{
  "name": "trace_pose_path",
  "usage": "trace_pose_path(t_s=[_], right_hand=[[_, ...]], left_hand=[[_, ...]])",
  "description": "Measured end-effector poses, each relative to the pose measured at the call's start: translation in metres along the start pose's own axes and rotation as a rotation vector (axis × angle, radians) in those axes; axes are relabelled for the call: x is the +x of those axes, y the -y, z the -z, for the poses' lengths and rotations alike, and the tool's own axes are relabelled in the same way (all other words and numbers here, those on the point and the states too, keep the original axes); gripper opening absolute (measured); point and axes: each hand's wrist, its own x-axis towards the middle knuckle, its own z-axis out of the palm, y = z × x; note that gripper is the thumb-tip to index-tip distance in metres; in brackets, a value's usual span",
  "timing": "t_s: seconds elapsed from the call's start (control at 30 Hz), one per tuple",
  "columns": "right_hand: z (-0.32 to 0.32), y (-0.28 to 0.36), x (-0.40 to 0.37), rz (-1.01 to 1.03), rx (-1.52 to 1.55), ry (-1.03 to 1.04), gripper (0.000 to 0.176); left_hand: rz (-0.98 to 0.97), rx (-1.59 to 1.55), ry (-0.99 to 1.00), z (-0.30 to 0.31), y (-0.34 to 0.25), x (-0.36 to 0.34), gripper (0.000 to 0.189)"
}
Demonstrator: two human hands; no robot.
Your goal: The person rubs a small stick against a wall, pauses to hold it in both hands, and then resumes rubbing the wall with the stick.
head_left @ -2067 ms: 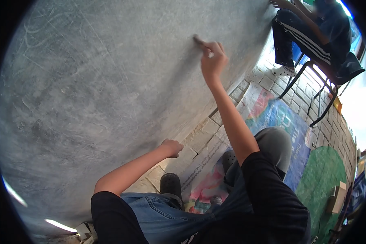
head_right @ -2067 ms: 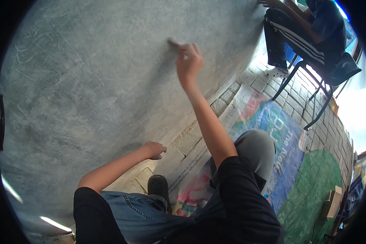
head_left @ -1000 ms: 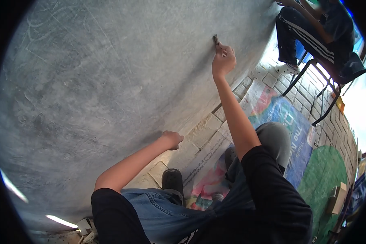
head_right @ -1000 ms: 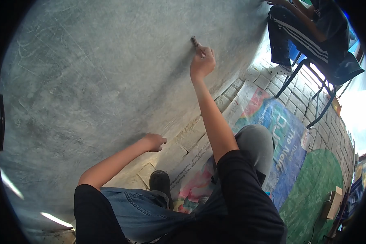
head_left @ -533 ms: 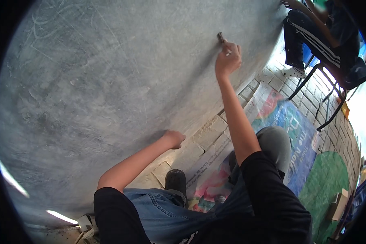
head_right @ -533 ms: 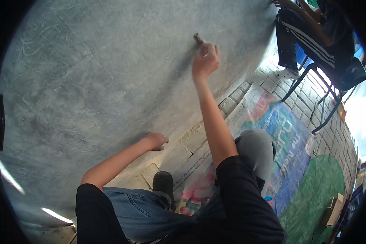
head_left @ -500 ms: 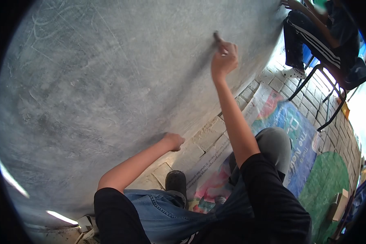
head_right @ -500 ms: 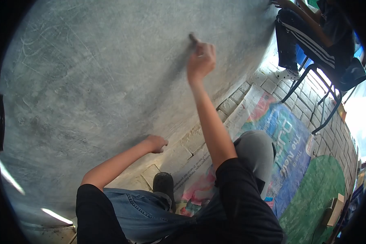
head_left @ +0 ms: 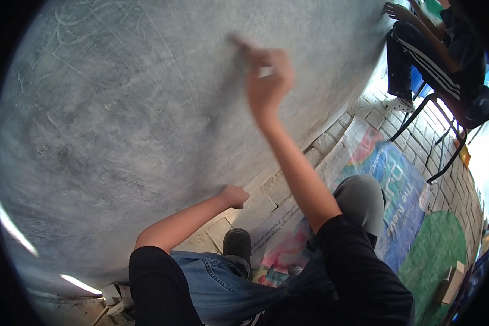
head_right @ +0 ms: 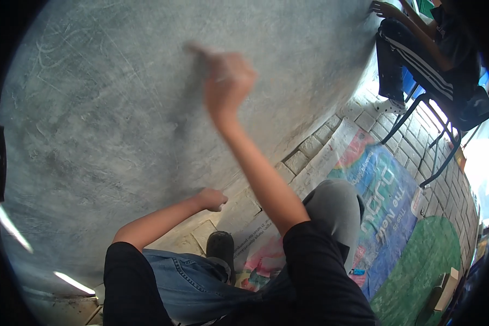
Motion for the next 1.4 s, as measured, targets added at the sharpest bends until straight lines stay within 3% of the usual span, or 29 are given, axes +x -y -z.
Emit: trace_pose_path(t_s=[0.03,0.07,0.13,0.17,0.23,0.3,0.37,0.47,0.53,0.57,0.73,0.83,0.9,0.97,1.1,1.17,1.2,1.27,1.4], right_hand=[[-0.007,0.021,-0.013,0.174,-0.067,0.045,0.013],[-0.01,0.031,-0.021,0.175,-0.061,0.047,0.013],[-0.014,0.045,-0.033,0.45,0.053,0.101,0.015],[-0.01,0.027,-0.028,0.496,-0.028,0.115,0.017],[-0.012,-0.014,-0.016,0.36,-0.157,0.015,0.016],[-0.01,-0.028,0.004,0.001,-0.062,-0.083,0.015],[-0.018,-0.013,-0.001,0.046,-0.053,-0.093,0.015],[-0.024,0.021,-0.01,0.205,-0.088,-0.07,0.015],[-0.023,0.028,-0.013,0.393,-0.002,0.039,0.015],[-0.021,0.015,-0.006,0.492,-0.058,0.048,0.015],[-0.013,0.001,0.009,0.329,-0.131,-0.001,0.016],[-0.018,0.037,-0.018,0.474,-0.063,0.135,0.023],[-0.015,0.049,-0.026,0.554,0.006,0.161,0.025],[-0.012,0.038,-0.037,0.629,0.119,0.184,0.013],[-0.001,-0.048,-0.018,0.373,-0.079,-0.035,0.014],[0.008,-0.08,-0.018,-0.053,-0.074,-0.149,0.011],[0.012,-0.077,-0.018,-0.047,-0.081,-0.155,0.011],[0.015,-0.069,-0.021,-0.239,-0.128,-0.1,0.01],[0.025,-0.024,-0.033,0.243,0.009,0.192,0.01]], left_hand=[[-0.052,-0.025,-0.065,-0.016,0.006,0.008,0.021],[-0.048,-0.028,-0.068,-0.016,0.007,0.008,0.021],[-0.03,-0.042,-0.044,-0.014,0.009,0.003,0.022],[-0.018,-0.047,-0.035,-0.012,0.013,0.002,0.022],[0.001,-0.117,-0.188,0.0,0.012,-0.004,0.024],[0.029,-0.11,-0.165,-0.003,0.01,-0.002,0.029],[0.046,-0.095,-0.161,-0.001,0.006,-0.006,0.034],[-0.006,-0.058,0.001,-0.008,-0.001,-0.007,0.034],[0.031,-0.044,0.113,-0.007,-0.004,-0.009,0.033],[0.021,-0.017,0.076,-0.008,-0.002,-0.007,0.034],[0.05,-0.067,-0.09,0.011,0.0,-0.011,0.035],[0.012,-0.048,-0.075,0.002,-0.003,-0.01,0.035],[-0.016,-0.046,0.093,0.004,-0.008,-0.011,0.035],[-0.017,-0.064,0.067,0.008,-0.005,-0.016,0.036],[0.05,-0.127,0.005,0.016,0.006,-0.023,0.04],[0.109,-0.09,0.041,0.012,0.006,-0.018,0.041],[0.103,-0.081,0.038,0.009,0.004,-0.018,0.041],[0.061,-0.029,0.101,0.002,-0.003,-0.02,0.035],[0.019,-0.017,0.172,0.017,-0.018,-0.022,0.043]])
